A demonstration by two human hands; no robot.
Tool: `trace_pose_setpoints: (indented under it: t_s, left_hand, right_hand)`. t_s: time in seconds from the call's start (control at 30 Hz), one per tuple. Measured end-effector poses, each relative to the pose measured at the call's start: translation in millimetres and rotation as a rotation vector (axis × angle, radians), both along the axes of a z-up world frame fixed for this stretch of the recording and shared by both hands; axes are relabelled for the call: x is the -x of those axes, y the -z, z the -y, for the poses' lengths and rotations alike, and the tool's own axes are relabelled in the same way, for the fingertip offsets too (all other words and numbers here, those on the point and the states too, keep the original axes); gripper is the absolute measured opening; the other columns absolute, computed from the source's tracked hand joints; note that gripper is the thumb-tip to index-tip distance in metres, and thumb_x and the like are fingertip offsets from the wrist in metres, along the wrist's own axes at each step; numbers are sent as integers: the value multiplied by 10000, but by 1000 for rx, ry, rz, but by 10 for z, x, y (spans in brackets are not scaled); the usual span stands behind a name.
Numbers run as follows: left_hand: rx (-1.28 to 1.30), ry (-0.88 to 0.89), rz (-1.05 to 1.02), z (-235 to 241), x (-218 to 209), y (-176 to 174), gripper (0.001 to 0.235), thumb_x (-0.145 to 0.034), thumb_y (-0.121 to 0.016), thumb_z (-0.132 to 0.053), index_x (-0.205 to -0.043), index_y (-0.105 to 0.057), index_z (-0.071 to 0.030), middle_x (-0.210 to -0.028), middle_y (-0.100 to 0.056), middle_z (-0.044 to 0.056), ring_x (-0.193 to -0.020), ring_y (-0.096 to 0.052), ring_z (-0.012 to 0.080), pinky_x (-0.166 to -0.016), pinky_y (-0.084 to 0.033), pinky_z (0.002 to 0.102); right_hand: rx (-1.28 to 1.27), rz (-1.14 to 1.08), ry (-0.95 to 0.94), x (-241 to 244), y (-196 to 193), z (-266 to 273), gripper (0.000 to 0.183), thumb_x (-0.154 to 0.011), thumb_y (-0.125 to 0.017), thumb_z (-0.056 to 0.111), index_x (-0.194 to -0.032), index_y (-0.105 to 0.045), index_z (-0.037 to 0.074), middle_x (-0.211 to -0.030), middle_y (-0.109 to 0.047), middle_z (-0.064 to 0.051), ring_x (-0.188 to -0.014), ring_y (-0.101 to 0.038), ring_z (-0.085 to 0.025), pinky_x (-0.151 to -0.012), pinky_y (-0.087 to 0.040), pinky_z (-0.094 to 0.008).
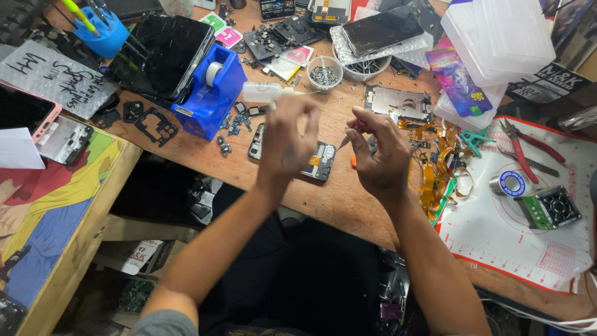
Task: The person disassembles a smartphone using a metal spudger and a screwdriver. They remove the back cover, unscrew internal components, and detach a ribbon cable from the motherboard.
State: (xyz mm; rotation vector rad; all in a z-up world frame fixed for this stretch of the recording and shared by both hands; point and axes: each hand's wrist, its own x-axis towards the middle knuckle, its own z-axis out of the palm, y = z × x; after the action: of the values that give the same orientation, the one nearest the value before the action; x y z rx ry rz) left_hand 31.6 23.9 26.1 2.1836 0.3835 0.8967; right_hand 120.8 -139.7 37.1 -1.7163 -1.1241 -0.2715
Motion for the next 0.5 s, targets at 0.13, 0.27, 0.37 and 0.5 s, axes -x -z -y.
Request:
trace_pose_setpoints:
  t_s: [0.13, 0.27, 0.37, 0.5]
  left_hand:
    - [61, 124, -15, 373, 435, -28, 160, -937, -652, -115, -1068, -678, -27, -1035, -657, 162, -1015, -638, 305, -955, -456, 424]
    - [-13, 121, -98, 416, 517, 23, 369, -859, -738, -192, -1177, -666, -20, -1196, -628, 157, -1151, -583, 307, -1020, -385, 438]
    - [-68, 118, -148, 400, 519, 82, 495, -818, -782, -245, -1241, -644, -28, -1264, -587, 142, -1217, -524, 310, -1068, -353, 446]
    - [-108, 104, -149, 406, 504, 152, 575, -800, -804, -282, -1292, -626, -44, -1293, -573, 118, -1251, -511, 294, -1099, -348, 443]
  right_hand:
    - [21, 11, 4, 4, 36, -5, 351, -975, -742, -20, -1309, -634, -10, -1086, -728, -136, -985, -731, -189, -897, -592, -313]
    - [3, -46, -29, 11, 78, -6, 375, -994, -730, -21, -1349, -609, -8, -1103, -720, -130, -1009, -721, -176, -926, -596, -308]
    - [-1, -102, -43, 17, 111, -11, 385, -1003, -720, -23, -1368, -598, -7, -1132, -711, -134, -1041, -715, -173, -961, -593, -310]
    - [-7, -88, -57, 42, 150, -28, 378, -1002, -723, -24, -1362, -609, -3, -1147, -701, -143, -1053, -711, -181, -966, -596, -309]
